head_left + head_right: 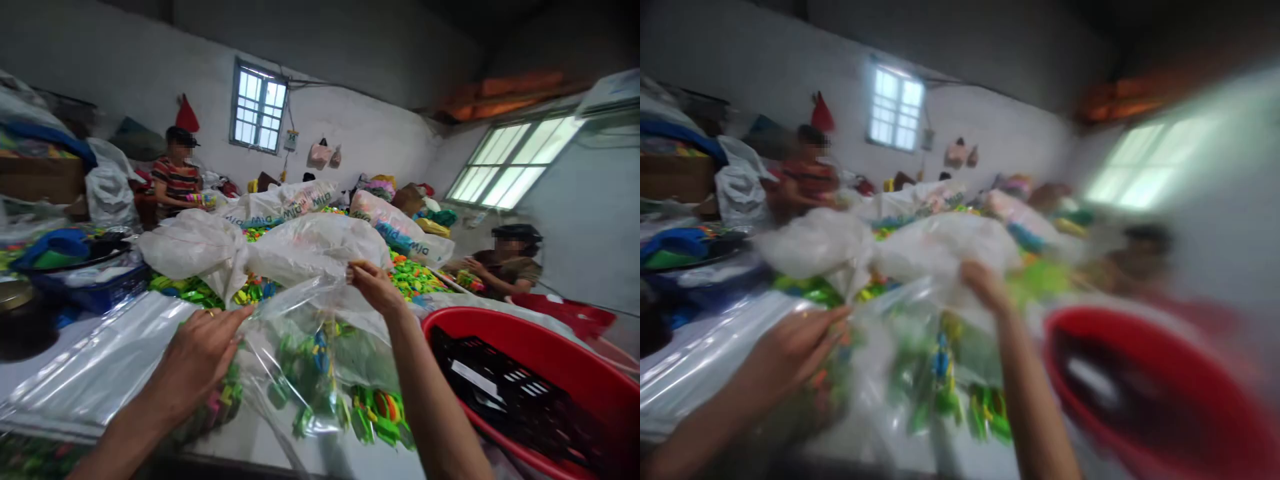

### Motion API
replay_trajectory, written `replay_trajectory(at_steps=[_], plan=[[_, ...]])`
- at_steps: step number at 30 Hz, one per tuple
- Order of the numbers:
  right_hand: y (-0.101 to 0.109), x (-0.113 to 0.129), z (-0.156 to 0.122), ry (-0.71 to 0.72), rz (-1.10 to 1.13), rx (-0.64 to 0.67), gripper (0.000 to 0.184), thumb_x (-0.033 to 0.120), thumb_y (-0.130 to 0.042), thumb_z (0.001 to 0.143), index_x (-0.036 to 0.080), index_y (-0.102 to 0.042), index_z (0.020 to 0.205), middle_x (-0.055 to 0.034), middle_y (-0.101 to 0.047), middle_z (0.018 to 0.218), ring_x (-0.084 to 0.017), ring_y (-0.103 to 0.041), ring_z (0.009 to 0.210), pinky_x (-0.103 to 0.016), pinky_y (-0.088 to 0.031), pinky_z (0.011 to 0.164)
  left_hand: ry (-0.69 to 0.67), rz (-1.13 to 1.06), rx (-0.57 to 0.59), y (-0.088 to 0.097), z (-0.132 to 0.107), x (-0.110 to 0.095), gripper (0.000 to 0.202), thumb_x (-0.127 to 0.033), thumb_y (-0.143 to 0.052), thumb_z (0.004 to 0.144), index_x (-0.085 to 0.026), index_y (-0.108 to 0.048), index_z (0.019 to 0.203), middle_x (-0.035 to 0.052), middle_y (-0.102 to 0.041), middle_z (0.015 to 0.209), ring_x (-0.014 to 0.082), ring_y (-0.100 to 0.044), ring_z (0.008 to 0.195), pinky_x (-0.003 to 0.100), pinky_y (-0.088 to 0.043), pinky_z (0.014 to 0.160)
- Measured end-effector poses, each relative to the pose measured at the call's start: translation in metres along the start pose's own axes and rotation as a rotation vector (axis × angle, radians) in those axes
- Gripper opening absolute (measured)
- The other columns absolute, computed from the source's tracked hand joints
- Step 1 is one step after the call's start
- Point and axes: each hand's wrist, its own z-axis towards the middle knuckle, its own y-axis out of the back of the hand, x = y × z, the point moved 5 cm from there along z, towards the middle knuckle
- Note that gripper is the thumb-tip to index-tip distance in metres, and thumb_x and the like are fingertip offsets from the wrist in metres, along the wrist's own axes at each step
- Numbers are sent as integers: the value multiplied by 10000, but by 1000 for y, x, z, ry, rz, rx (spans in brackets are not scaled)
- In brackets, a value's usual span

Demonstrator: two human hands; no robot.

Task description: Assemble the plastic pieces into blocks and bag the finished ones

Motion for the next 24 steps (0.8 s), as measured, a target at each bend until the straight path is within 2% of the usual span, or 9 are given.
replay_trajectory(at_steps=[4, 6, 8, 10, 12, 16, 18, 20, 24], plan=[[20, 37, -25, 88, -99, -35, 420, 557, -724, 741, 210, -692, 975, -77, -701, 979, -230, -651, 916, -411, -517, 875, 32, -5, 68, 3, 1, 4, 221, -109, -440, 916, -194, -588, 776, -4, -647, 685, 178, -593, 636, 297, -393, 638], [-13, 69, -41, 191, -168, 181, 372, 497, -694, 807, 222, -688, 1058, -76, -691, 1085, -230, -633, 1031, -397, -488, 952, 26, -13, 36, 3, 6, -6, 229, -108, -434, 918, -193, -577, 760, -11, -635, 658, 169, -581, 609, 291, -393, 637], [-67, 91, -62, 278, -279, 570, 389, 415, -704, 827, 232, -664, 1168, -69, -654, 1211, -226, -594, 1134, -375, -448, 1014, -2, 3, -8, 4, 11, -16, 230, -120, -424, 933, -189, -579, 777, -9, -641, 662, 165, -581, 604, 293, -405, 664], [-113, 90, -76, 283, -448, 811, 455, 316, -734, 802, 217, -637, 1235, -70, -671, 1176, -213, -621, 1058, -339, -469, 957, -39, 67, -48, 8, 11, -24, 240, -137, -417, 950, -184, -581, 782, -1, -642, 657, 168, -584, 602, 305, -418, 701], [-137, 72, -82, 198, -641, 910, 401, 222, -712, 803, 199, -662, 1200, -47, -718, 957, -170, -649, 818, -277, -493, 773, -73, 168, -50, 13, 5, -25, 268, -146, -405, 961, -184, -581, 762, -1, -624, 623, 171, -572, 569, 315, -423, 697], [-136, 55, -88, 142, -733, 938, 182, 237, -632, 867, 194, -726, 1017, -1, -669, 693, -105, -550, 559, -209, -360, 535, 56, 242, 267, 14, -23, 5, 256, -230, -450, 952, -190, -604, 751, 6, -618, 628, 187, -604, 575, 306, -439, 618], [-129, 67, -94, 197, -673, 960, 157, 271, -624, 883, 194, -732, 967, -5, -672, 703, -100, -559, 574, -202, -354, 546, 218, 129, 513, 14, -41, 32, 197, -357, -554, 906, -188, -655, 890, 33, -681, 801, 197, -665, 703, 286, -484, 640], [-127, 84, -103, 236, -636, 1023, 140, 277, -636, 885, 198, -735, 944, -6, -677, 716, -99, -578, 604, -199, -367, 578, 360, 13, 600, 23, -48, 55, 379, -492, -626, 833, -199, -656, 1072, 67, -690, 1029, 221, -686, 872, 290, -525, 727], [-144, 103, -119, 260, -606, 1175, 115, 250, -634, 895, 188, -725, 928, 3, -661, 695, -93, -565, 608, -193, -362, 580, 506, -21, 173, 52, -21, 64, 557, -611, -587, 813, -173, -634, 1155, 118, -636, 1193, 284, -618, 1092, 387, -486, 951]])
